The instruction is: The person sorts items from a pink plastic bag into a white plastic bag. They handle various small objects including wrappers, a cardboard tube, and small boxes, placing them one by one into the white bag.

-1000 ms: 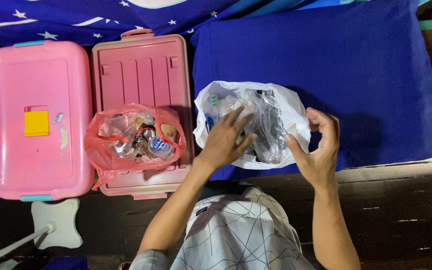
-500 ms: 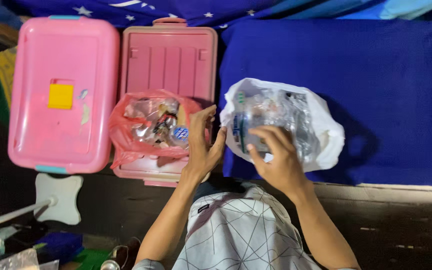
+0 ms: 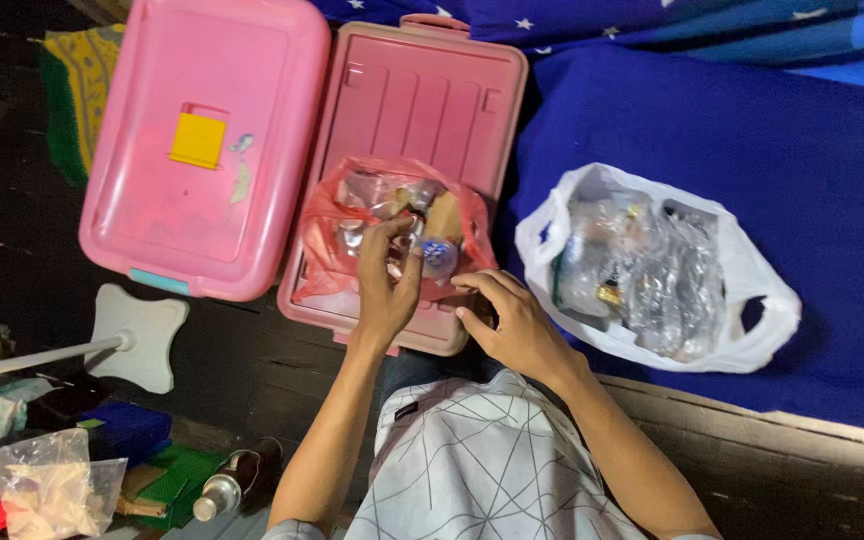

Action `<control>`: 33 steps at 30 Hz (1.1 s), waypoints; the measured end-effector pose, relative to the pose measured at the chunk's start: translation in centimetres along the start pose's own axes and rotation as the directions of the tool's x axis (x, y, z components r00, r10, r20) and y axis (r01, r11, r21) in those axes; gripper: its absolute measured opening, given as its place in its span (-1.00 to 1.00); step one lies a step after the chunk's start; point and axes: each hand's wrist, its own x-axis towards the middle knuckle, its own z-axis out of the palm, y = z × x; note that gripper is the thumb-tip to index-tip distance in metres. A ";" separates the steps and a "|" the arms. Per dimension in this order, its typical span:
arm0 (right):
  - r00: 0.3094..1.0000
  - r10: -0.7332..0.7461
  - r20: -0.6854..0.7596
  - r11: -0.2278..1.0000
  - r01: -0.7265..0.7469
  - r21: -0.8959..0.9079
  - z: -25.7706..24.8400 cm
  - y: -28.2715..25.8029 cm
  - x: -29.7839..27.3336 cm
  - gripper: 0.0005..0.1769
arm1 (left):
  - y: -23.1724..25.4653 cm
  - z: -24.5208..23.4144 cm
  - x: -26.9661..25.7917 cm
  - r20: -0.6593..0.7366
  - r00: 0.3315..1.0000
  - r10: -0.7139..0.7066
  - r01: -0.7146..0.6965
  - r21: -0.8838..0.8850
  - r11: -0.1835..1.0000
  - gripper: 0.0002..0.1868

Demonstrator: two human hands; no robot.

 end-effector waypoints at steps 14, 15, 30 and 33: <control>0.997 0.023 -0.076 0.994 -0.031 -0.105 6.8 1.8 6.3 -0.61 | -5.8 -5.3 2.1 0.290 0.955 -0.065 0.022 0.148 0.989 -0.71; 0.995 0.061 -0.073 0.991 -0.069 -0.111 7.2 2.1 6.5 -0.61 | -6.1 -5.5 2.1 0.314 0.947 -0.075 0.031 0.144 0.989 -0.70; 0.979 0.116 -0.169 0.932 -0.166 -0.322 10.9 7.5 8.4 -0.44 | -11.6 -4.0 1.9 0.417 0.900 -0.128 -0.112 0.504 0.857 -0.52; 0.984 0.107 -0.145 0.958 -0.141 -0.251 11.8 7.9 9.1 -0.45 | -12.4 -3.0 1.6 0.366 0.931 -0.018 -0.184 0.509 0.841 -0.21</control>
